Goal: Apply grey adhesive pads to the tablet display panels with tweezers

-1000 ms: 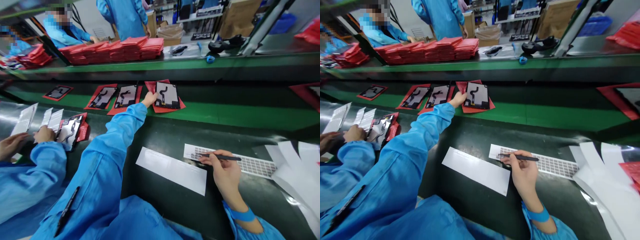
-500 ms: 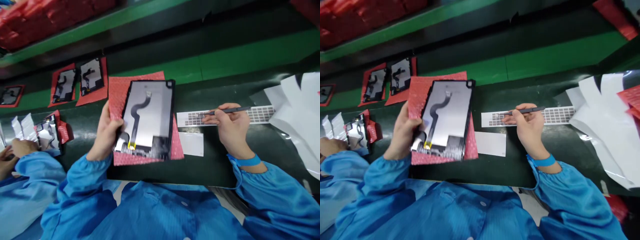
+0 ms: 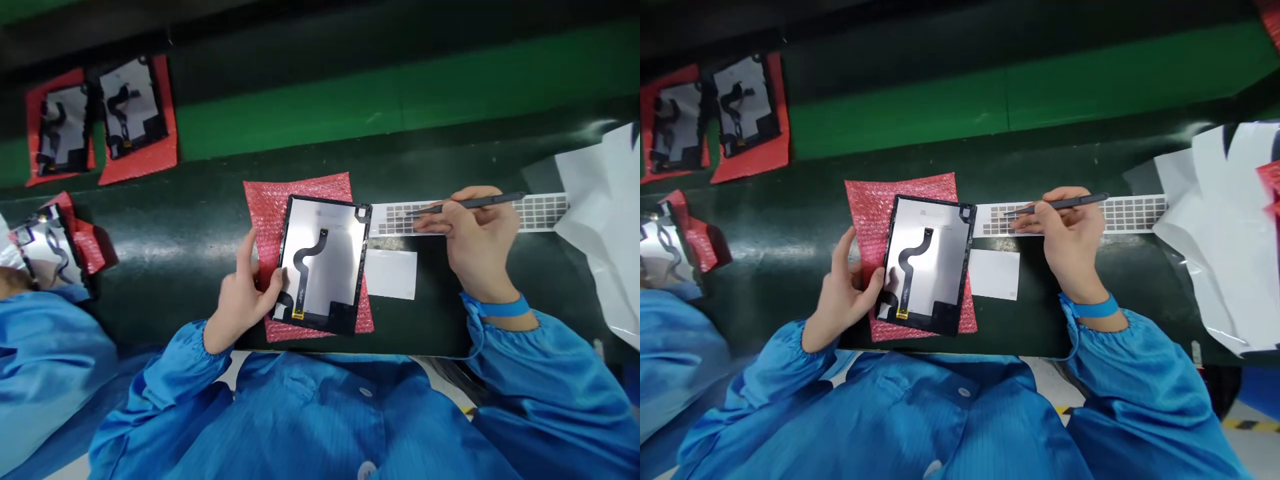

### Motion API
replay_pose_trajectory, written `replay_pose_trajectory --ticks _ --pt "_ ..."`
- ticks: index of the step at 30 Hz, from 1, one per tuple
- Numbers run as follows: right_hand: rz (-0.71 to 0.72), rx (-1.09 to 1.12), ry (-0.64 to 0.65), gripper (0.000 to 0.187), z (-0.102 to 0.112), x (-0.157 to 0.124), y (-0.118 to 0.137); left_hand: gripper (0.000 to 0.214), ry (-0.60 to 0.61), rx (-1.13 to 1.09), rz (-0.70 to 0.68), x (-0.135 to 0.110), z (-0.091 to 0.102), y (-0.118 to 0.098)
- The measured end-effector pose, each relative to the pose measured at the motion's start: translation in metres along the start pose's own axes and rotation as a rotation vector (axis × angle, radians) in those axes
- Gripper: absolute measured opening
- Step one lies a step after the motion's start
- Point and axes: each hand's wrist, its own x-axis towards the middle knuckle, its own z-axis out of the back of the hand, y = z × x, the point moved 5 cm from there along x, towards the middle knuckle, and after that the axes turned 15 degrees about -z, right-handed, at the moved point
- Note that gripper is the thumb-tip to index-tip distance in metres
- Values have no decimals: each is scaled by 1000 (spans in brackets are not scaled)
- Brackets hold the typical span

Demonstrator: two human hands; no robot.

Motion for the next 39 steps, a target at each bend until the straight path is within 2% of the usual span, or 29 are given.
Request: replay_pose_trajectory --ticks 3,5,6,12,15,19,24,30,34,39 --pt "-8 -11 -8 30 0 1 0 57 -46 308 -137 16 20 -9" --pt "-31 -24 -3 31 -1 1 -2 38 -59 292 -202 34 22 -10" --pt "-43 -35 0 32 -3 1 -3 35 -40 256 -213 46 20 -8" --pt "-65 -112 21 34 -7 0 -9 61 161 156 -215 119 -13 13" --pt "-69 -127 28 34 -6 0 -10 49 241 101 -220 135 -20 19" --pt "-76 -133 35 35 -5 1 -9 37 241 61 -244 138 -19 13" --pt "-73 -131 51 38 -7 2 -10 55 254 169 -219 136 -23 6" --pt "-85 -120 59 33 -7 4 -11 61 216 189 -267 130 -23 6" --pt "-94 -125 77 32 -8 6 -12 68 140 139 -384 124 -22 8" --pt "-74 -111 39 31 -6 7 -11 73 224 13 -482 119 -35 23"
